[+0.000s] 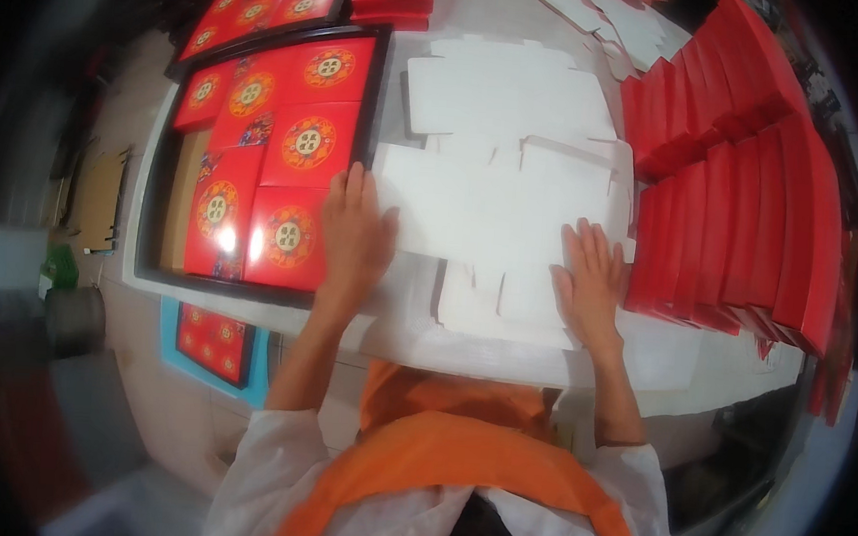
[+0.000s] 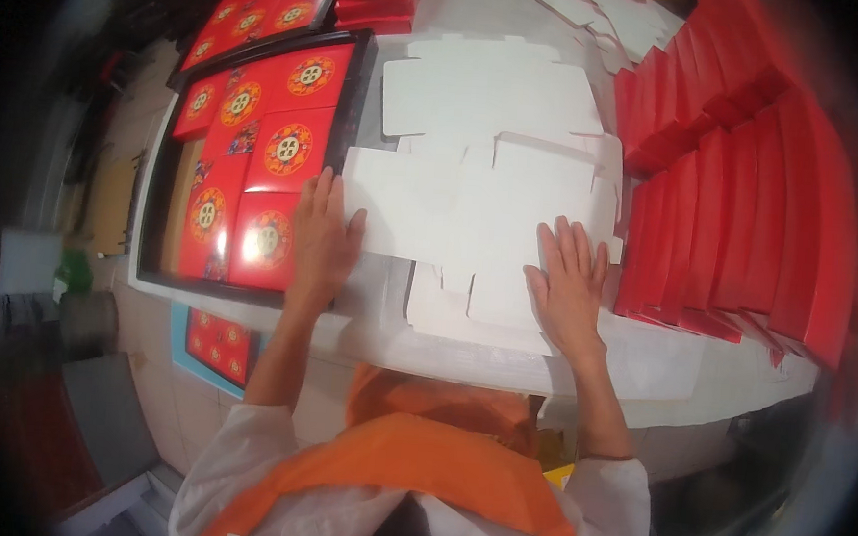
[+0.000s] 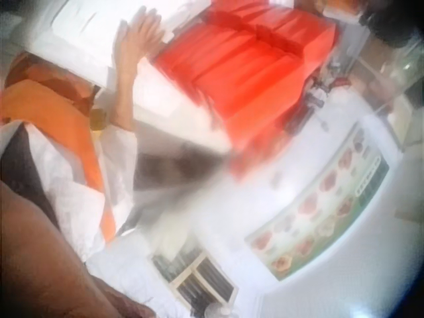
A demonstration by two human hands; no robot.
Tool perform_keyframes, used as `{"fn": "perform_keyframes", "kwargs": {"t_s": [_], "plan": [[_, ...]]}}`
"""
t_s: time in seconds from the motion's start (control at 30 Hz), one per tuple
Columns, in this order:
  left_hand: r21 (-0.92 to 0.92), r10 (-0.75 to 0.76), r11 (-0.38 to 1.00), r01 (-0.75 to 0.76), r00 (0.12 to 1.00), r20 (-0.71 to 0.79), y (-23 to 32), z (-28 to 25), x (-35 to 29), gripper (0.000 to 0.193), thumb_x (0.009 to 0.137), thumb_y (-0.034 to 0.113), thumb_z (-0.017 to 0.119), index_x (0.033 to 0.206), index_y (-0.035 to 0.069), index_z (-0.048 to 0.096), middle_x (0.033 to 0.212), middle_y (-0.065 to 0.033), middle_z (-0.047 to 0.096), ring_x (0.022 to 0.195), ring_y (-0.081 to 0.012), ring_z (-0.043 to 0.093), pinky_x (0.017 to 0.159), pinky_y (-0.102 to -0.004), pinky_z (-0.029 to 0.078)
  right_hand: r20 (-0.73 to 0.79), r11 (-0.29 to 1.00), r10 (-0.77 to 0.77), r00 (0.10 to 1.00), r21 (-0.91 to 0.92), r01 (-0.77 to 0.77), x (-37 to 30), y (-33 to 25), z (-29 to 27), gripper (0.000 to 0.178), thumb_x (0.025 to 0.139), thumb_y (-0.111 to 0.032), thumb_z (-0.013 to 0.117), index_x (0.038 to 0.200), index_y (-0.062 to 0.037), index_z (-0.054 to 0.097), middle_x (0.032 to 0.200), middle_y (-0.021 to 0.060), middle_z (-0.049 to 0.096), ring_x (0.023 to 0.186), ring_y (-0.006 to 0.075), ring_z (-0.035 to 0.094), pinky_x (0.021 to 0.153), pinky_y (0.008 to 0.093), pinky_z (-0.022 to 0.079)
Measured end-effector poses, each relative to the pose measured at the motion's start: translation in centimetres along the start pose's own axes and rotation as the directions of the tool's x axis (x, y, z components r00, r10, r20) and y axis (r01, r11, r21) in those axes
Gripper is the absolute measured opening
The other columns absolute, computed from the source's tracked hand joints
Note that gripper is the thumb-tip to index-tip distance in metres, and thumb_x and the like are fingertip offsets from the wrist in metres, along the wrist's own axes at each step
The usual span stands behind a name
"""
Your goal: The person assembles small red boxes by folding white cardboard inserts and placing them inside red sleeves. They then place the completed boxes into a larger tray and arrange them in rows.
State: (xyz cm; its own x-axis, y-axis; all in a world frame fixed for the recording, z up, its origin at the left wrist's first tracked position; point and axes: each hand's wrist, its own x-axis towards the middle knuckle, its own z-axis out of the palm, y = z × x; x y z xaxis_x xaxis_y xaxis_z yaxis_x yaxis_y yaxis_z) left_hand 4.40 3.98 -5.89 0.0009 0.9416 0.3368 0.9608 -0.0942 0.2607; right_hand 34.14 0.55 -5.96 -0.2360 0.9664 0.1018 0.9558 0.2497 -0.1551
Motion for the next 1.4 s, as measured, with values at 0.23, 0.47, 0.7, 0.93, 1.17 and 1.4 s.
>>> {"fn": "perform_keyframes", "kwargs": {"t_s": [0.23,0.47,0.7,0.93,1.17,1.4], "plan": [[0.054,-0.044,0.998,0.039,0.994,0.099,1.6,0.7,-0.3,0.045,0.081,0.019,0.056,0.116,-0.006,0.044,0.128,-0.02,0.039,0.126,-0.034,0.027,0.104,-0.0466,0.017,-0.016,0.999,0.016,1.0,0.032,-0.016,0.0,-0.2,0.4,0.05,0.085,-0.025,0.051,0.13,-0.0079,0.037,0.138,0.012,0.03,0.131,0.0256,0.019,0.107,0.0451,0.003],[0.153,-0.015,0.988,0.012,1.0,0.016,2.3,0.5,-0.3,0.049,0.082,0.019,0.054,0.121,-0.006,0.039,0.126,-0.0183,0.041,0.124,-0.0341,0.029,0.102,-0.0513,0.018,-0.151,0.982,0.034,0.988,0.19,-0.005,-0.7,1.3,0.8,0.047,0.083,-0.019,0.054,0.126,-0.0064,0.04,0.135,0.0128,0.033,0.129,0.0277,0.022,0.106,0.0455,0.006],[0.089,-0.035,0.995,0.033,0.999,0.017,2.2,0.4,0.3,0.048,0.081,0.016,0.054,0.121,-0.005,0.038,0.123,-0.0202,0.043,0.123,-0.0338,0.032,0.101,-0.0525,0.019,-0.262,0.912,0.291,0.92,0.367,-0.184,-1.6,2.2,-0.7,0.053,0.082,-0.014,0.055,0.129,-0.0011,0.033,0.137,0.0236,0.024,0.127,0.0383,0.022,0.103,0.0445,0.021],[-0.108,-0.046,0.993,0.049,0.998,0.033,2.9,2.2,-1.1,0.05,0.08,0.011,0.055,0.122,-0.009,0.038,0.126,-0.0266,0.038,0.122,-0.0365,0.032,0.103,-0.0431,0.023,-0.199,0.835,0.377,0.904,0.496,-0.239,-1.9,2.0,0.5,0.054,0.083,-0.012,0.054,0.13,0.0009,0.031,0.137,0.0272,0.021,0.127,0.039,0.024,0.104,0.0397,0.023],[-0.28,-0.141,0.949,0.143,0.99,0.028,2.6,2.1,0.5,0.054,0.079,0.011,0.054,0.123,-0.013,0.032,0.127,-0.0305,0.035,0.12,-0.0424,0.031,0.102,-0.0421,0.026,-0.175,0.68,0.486,0.857,0.691,-0.245,-1.5,2.1,0.3,0.053,0.082,-0.003,0.048,0.13,0.0029,0.028,0.133,0.0231,0.032,0.123,0.0356,0.032,0.102,0.0377,0.024],[-0.648,-0.32,0.719,0.25,0.947,0.011,1.4,1.9,1.8,0.042,0.087,0.015,0.043,0.121,-0.011,0.039,0.125,-0.0283,0.04,0.116,-0.0361,0.041,0.097,-0.0367,0.032,-0.322,0.934,0.314,0.893,0.273,-0.23,0.0,3.5,-0.5,0.049,0.086,-0.01,0.046,0.132,-0.003,0.03,0.133,0.019,0.034,0.123,0.0333,0.032,0.103,0.0387,0.024]]}}
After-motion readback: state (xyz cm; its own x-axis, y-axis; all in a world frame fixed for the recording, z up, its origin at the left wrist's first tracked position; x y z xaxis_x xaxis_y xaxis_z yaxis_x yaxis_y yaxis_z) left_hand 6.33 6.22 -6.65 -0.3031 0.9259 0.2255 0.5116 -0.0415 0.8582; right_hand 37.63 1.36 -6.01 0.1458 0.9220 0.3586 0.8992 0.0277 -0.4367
